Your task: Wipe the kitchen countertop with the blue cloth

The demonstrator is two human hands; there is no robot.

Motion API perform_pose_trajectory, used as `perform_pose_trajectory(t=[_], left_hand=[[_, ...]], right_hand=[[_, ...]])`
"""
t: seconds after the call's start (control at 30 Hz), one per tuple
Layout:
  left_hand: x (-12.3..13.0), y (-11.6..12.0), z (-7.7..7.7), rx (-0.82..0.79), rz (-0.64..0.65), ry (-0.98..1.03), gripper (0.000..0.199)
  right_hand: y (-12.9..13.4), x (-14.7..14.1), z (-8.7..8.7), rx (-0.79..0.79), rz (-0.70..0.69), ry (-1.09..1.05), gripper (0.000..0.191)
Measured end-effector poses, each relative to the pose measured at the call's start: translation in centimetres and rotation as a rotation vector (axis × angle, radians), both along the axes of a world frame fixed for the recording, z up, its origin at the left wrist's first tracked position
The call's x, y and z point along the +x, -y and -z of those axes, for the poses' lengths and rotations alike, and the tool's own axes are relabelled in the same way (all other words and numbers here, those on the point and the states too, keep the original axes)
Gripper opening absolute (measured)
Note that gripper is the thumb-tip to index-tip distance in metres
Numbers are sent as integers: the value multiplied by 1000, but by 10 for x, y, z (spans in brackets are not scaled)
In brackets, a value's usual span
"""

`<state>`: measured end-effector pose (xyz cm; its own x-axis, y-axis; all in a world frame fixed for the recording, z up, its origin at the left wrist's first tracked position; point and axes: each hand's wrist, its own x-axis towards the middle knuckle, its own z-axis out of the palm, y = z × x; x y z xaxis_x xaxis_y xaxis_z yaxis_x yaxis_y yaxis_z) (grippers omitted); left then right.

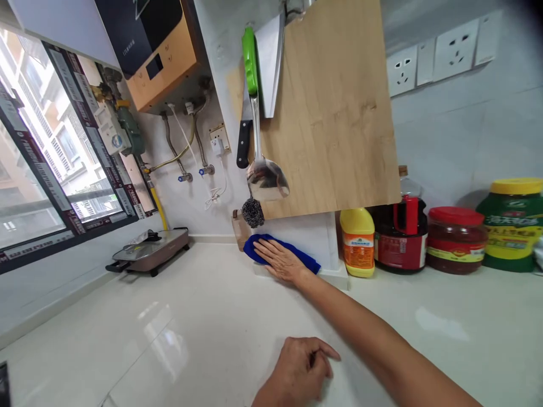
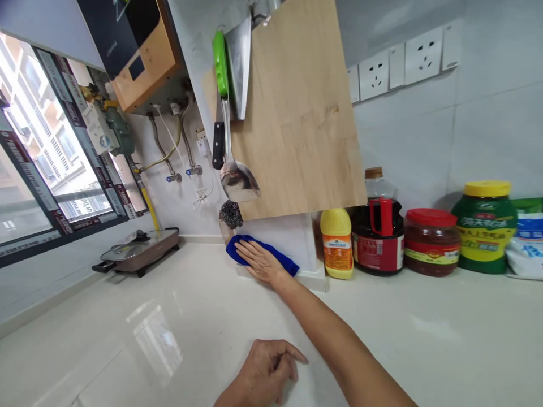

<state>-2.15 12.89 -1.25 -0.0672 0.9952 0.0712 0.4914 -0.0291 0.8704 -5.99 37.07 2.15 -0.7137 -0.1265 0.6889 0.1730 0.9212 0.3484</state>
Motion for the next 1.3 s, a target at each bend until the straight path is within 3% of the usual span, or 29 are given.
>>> perform_pose_trajectory(t=[0.2, 0.37, 0.57, 0.9, 1.07, 1.3], left_hand=[[-2, -1, 2, -11, -1, 58, 40], [-4, -1, 2, -24, 21, 98, 37], [-7, -2, 5, -12, 13, 92, 34], [-6, -3, 4, 9, 0, 101, 39], [-8, -7, 8, 15, 6, 133, 42], [-7, -12, 10, -27, -5, 204, 48]], right_hand=[[3, -27, 26, -27, -42, 64, 60], [1, -16, 32, 9, -32, 101, 63], [-4, 29, 34, 3, -31, 96, 62], [-13, 134, 26, 51, 70, 167, 70], [-14, 167, 12, 124, 145, 160, 71], [-3, 162, -42, 34, 251, -31, 76]])
